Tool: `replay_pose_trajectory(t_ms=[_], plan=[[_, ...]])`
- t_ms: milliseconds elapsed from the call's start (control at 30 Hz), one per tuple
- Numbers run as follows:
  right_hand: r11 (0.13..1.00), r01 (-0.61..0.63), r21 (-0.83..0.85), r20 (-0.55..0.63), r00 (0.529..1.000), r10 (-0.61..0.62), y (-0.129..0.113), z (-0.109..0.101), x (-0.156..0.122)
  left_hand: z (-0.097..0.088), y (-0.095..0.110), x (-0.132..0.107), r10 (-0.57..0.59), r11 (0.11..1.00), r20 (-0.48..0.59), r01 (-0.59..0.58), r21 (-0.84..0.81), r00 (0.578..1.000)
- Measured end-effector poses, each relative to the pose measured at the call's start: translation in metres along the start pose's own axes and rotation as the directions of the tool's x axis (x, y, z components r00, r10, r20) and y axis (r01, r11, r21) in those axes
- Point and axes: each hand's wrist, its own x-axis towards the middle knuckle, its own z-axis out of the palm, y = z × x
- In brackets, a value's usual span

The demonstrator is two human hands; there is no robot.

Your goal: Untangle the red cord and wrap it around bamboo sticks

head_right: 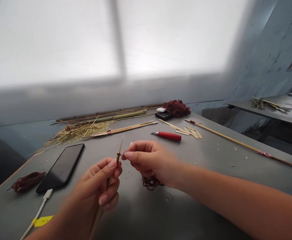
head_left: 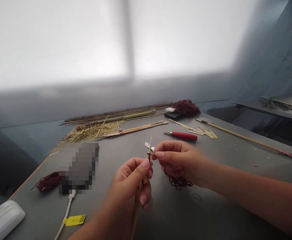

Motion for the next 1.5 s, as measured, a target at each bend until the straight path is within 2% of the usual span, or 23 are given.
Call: replay_pose_trajectory(t_ms=[133, 233, 767, 1233, 1500], plan=[[0.991, -0.096, 0.094, 0.03, 0.995, 0.093, -0.007, 0.0, -0.001, -0.001, 0.001, 0.002, -0.005, 1.0, 0.018, 0.005, -0.013, 1.0], [0.986, -0.108, 0.127, 0.045, 0.994, 0.103, -0.011, 0.001, -0.002, -0.002, 0.001, 0.001, -0.003, 1.0, 0.023, 0.004, -0.024, 1.0], [0.975, -0.082, 0.206, 0.145, 0.988, 0.053, -0.012, -0.002, -0.003, 0.0, 0.003, -0.004, -0.004, 0.998, 0.022, 0.005, -0.062, 1.0], [0.966, -0.068, 0.25, 0.249, 0.969, 0.004, -0.006, -0.007, -0.002, 0.001, 0.003, -0.004, 0.014, 1.0, 0.022, -0.014, 0.0, 1.0], [0.981, 0.045, 0.191, 0.312, 0.944, -0.104, -0.002, -0.004, -0.006, 0.0, 0.004, -0.01, -0.003, 0.997, 0.063, 0.007, -0.076, 0.998]])
